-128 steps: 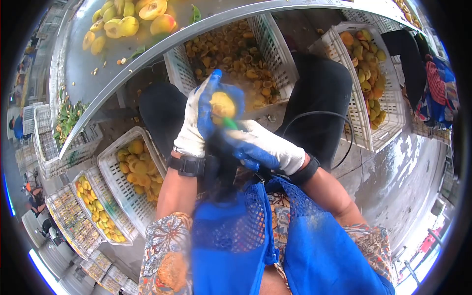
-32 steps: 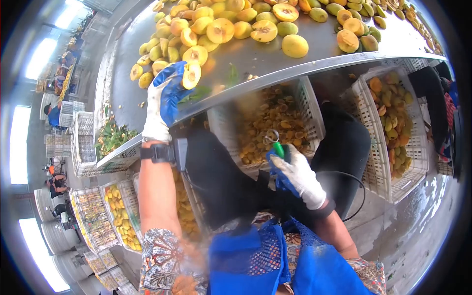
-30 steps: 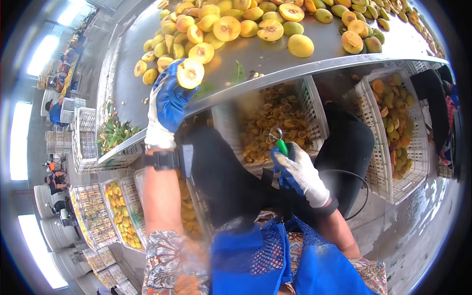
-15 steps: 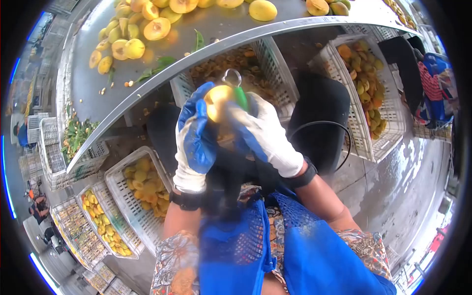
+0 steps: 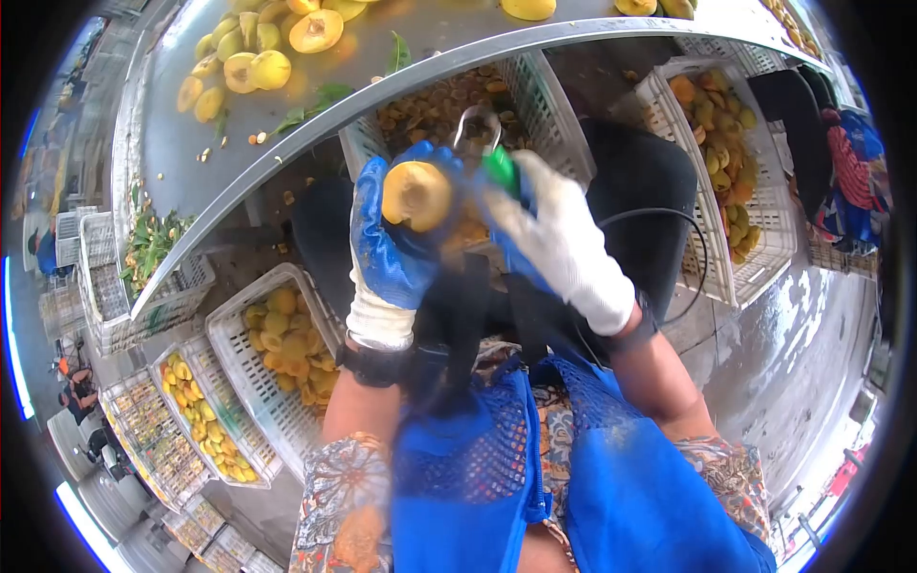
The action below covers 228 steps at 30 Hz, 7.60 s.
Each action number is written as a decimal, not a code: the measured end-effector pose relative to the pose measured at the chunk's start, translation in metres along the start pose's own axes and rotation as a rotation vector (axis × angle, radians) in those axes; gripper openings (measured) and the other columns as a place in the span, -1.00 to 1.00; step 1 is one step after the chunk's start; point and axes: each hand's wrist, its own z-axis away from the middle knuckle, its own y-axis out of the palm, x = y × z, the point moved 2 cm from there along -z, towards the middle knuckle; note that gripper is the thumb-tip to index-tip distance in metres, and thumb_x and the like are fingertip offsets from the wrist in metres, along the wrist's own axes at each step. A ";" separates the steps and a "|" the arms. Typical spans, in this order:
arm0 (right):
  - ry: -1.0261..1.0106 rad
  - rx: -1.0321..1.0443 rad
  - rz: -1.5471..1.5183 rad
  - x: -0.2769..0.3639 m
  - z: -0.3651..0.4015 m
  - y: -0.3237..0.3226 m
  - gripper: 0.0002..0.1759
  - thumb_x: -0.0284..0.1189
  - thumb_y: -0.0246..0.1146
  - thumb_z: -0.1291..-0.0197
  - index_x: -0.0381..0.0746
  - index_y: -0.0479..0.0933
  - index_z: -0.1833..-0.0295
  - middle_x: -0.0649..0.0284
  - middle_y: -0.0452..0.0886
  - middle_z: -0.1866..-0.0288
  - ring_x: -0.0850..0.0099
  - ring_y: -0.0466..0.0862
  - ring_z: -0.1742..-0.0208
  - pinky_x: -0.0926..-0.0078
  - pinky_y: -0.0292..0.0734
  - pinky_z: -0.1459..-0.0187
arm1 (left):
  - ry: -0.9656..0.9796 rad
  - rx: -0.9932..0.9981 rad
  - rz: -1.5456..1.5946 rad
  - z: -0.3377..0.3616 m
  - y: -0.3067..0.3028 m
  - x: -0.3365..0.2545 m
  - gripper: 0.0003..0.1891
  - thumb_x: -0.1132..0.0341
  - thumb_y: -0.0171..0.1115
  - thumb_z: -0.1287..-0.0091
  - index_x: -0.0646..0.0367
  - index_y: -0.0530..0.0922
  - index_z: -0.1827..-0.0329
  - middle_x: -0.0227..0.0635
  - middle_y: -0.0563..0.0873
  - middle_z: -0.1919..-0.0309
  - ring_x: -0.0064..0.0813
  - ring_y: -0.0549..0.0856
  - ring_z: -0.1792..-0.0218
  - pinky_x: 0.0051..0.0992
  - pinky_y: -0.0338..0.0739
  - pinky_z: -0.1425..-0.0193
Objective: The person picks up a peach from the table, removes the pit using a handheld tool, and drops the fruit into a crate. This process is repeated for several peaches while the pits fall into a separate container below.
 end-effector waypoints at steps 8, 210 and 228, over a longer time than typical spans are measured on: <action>-0.139 0.160 0.076 -0.019 0.030 0.036 -0.67 -0.30 0.31 -0.26 -0.34 0.45 0.11 -0.12 0.63 0.45 -0.11 0.67 0.38 0.02 0.53 0.38 | 0.193 0.029 -0.256 0.007 0.012 0.012 -0.40 -0.02 -0.04 -0.53 0.40 0.44 -0.31 0.02 0.62 -0.19 -0.13 0.62 -0.21 -0.18 0.46 -0.39; 0.876 0.687 -1.655 -0.042 0.052 0.065 -0.63 -0.18 -0.08 -0.59 -0.22 0.47 0.15 0.55 0.34 0.59 0.68 0.32 0.69 0.65 0.27 0.56 | 0.226 0.066 -0.898 -0.024 0.008 0.003 -0.49 -0.05 0.10 -0.51 0.30 0.63 0.31 -0.18 0.68 0.60 -0.32 0.68 0.62 -0.35 0.62 0.52; 0.906 1.101 -1.588 -0.064 0.047 0.047 -0.70 -0.14 0.06 -0.53 -0.14 0.50 0.08 0.58 0.34 0.61 0.72 0.28 0.76 0.75 0.16 0.75 | -0.297 0.101 -1.029 -0.035 0.012 0.001 -0.56 0.10 0.18 -0.49 0.43 0.66 0.19 -0.11 0.76 0.41 -0.28 0.77 0.43 -0.38 0.72 0.29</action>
